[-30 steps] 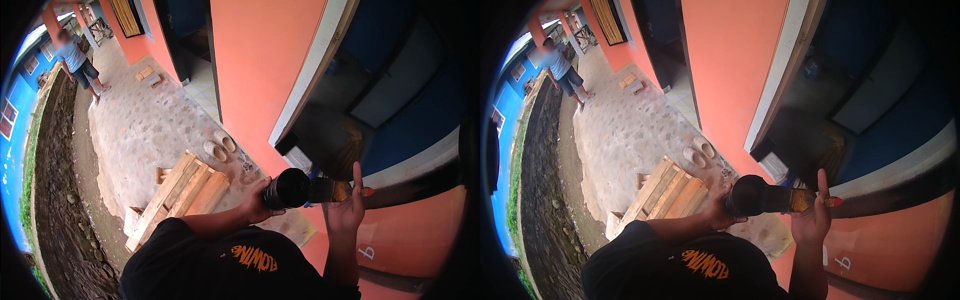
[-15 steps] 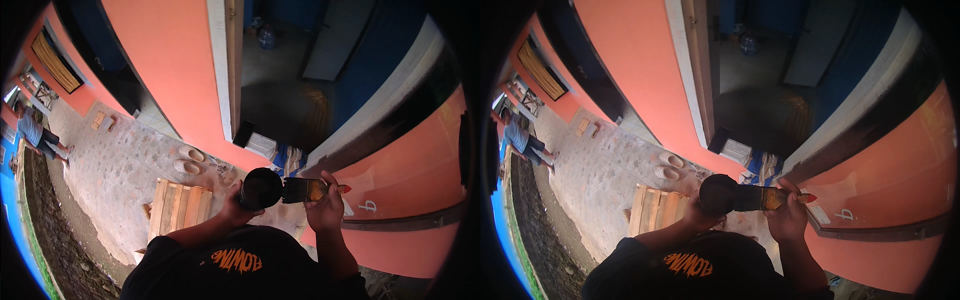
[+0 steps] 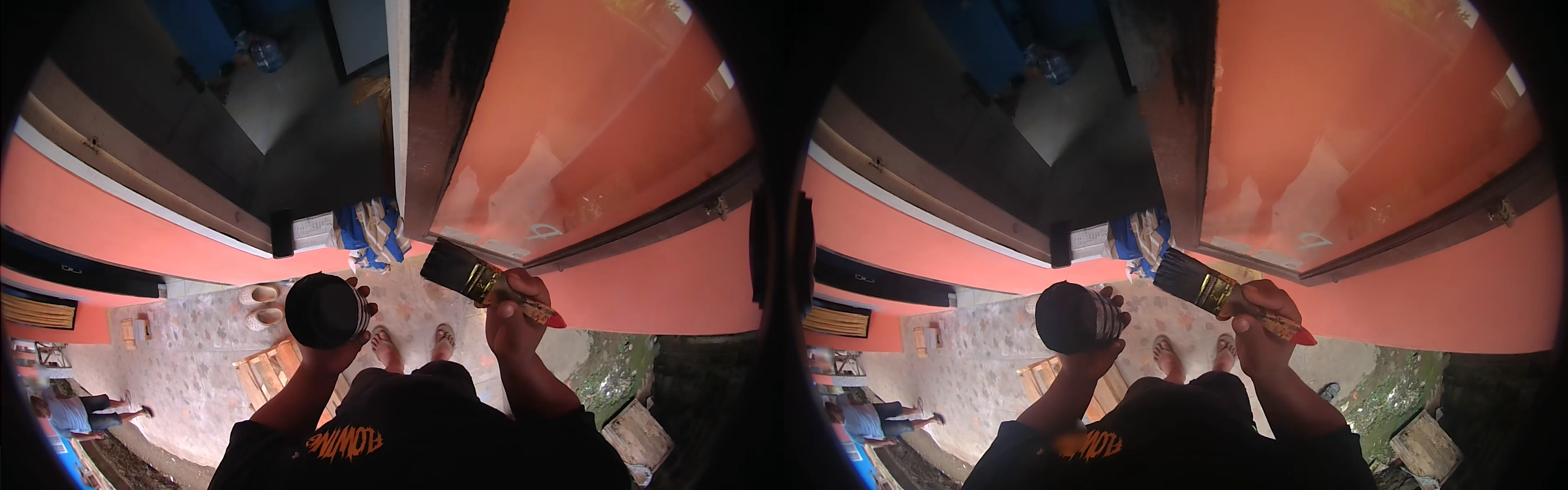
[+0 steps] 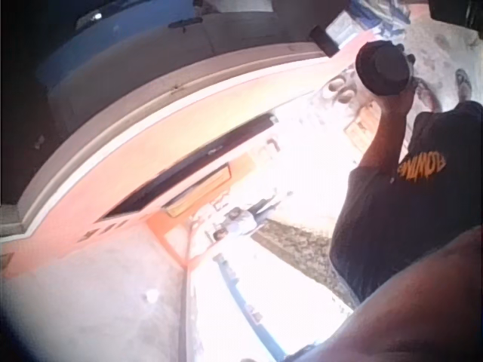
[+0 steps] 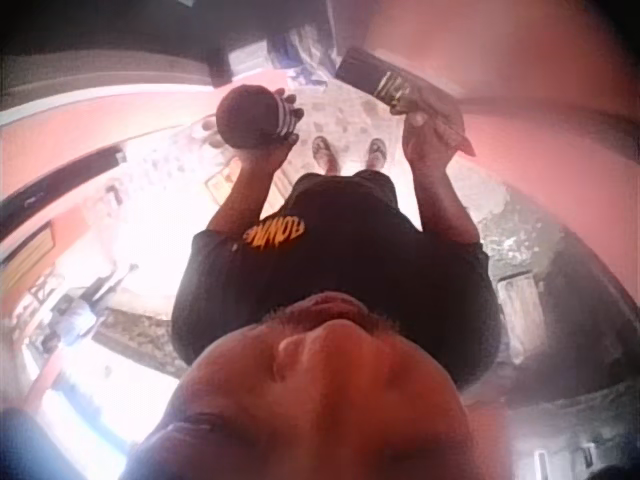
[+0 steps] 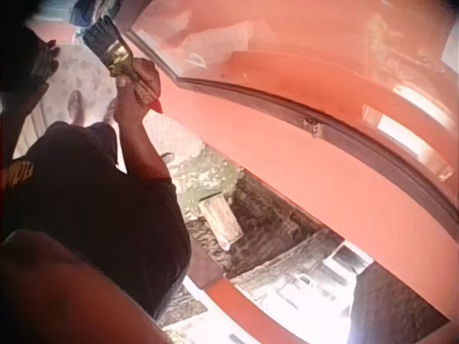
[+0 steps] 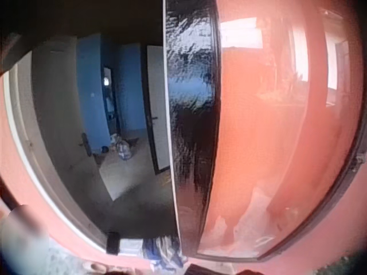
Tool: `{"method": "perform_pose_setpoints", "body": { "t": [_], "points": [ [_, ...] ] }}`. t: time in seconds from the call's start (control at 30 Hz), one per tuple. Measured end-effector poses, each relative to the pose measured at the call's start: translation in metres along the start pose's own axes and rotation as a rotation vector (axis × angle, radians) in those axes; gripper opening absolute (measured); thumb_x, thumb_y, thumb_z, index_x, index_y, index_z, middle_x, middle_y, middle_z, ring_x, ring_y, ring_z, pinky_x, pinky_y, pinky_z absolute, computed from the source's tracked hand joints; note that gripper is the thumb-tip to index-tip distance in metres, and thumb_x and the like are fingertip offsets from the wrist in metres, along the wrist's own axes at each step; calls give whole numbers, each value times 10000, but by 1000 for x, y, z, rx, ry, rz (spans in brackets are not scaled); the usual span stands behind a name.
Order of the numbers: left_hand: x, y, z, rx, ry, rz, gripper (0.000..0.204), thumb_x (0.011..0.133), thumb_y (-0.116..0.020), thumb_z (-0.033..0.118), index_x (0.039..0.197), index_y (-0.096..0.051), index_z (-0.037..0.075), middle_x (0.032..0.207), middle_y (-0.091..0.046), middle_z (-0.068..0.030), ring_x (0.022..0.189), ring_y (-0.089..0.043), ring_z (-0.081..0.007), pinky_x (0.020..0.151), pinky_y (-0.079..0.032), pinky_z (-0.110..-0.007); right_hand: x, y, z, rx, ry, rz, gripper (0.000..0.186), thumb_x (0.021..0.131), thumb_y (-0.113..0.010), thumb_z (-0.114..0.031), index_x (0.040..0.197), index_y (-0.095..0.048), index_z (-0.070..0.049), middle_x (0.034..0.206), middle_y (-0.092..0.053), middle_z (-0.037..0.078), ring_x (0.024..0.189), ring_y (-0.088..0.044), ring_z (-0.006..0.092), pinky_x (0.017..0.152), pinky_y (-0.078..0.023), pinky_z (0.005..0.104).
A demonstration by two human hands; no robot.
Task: The person paints the frame of a glass door black using a paintbrush and a small paint can. They repeatedly dip the brush into the can and apply paint along the edges and corners of the door frame.
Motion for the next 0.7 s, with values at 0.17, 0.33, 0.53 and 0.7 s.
{"method": "perform_pose_setpoints", "body": {
  "t": [0.17,0.33,0.53,0.7],
  "points": [
    [14,-29,-37,-316,83,-31,682,910,-551,460,1435,-351,74,1322,-482,-129,1192,-480,-289,720,-555,-384,19,40,-8,-463,239,-9,340,824,-745,-109,1108,-577,-28,1015,-592,148,870,-597,189,779,-503,313],
    [20,-17,-69,-170,32,4,726,894,-535,521,1419,-353,53,1308,-502,-147,1174,-516,-321,723,-576,-396,40,40,-16,-600,472,-96,331,817,-744,-109,1084,-554,-57,969,-605,160,819,-615,206,722,-516,308],
    [20,-17,-90,-389,-8,23,754,889,-523,556,1408,-359,34,1298,-509,-159,1161,-528,-348,707,-580,-406,52,30,-13,-576,656,-223,345,817,-731,-82,1105,-542,-76,922,-588,150,746,-631,240,652,-542,327],
    [8,18,-106,-201,-15,279,738,893,-509,560,1385,-393,23,1273,-526,-172,1159,-529,-356,708,-567,-408,60,12,-24,-560,781,-194,373,815,-716,-57,1133,-524,-89,895,-574,134,703,-627,252,632,-551,356]
  ]
}}
Point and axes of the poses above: each hand's wrist, its own x-axis towards the middle knuckle, its own y-axis out of the back of the hand, z = x × y, the point moved 10 cm from there along x, towards the middle knuckle
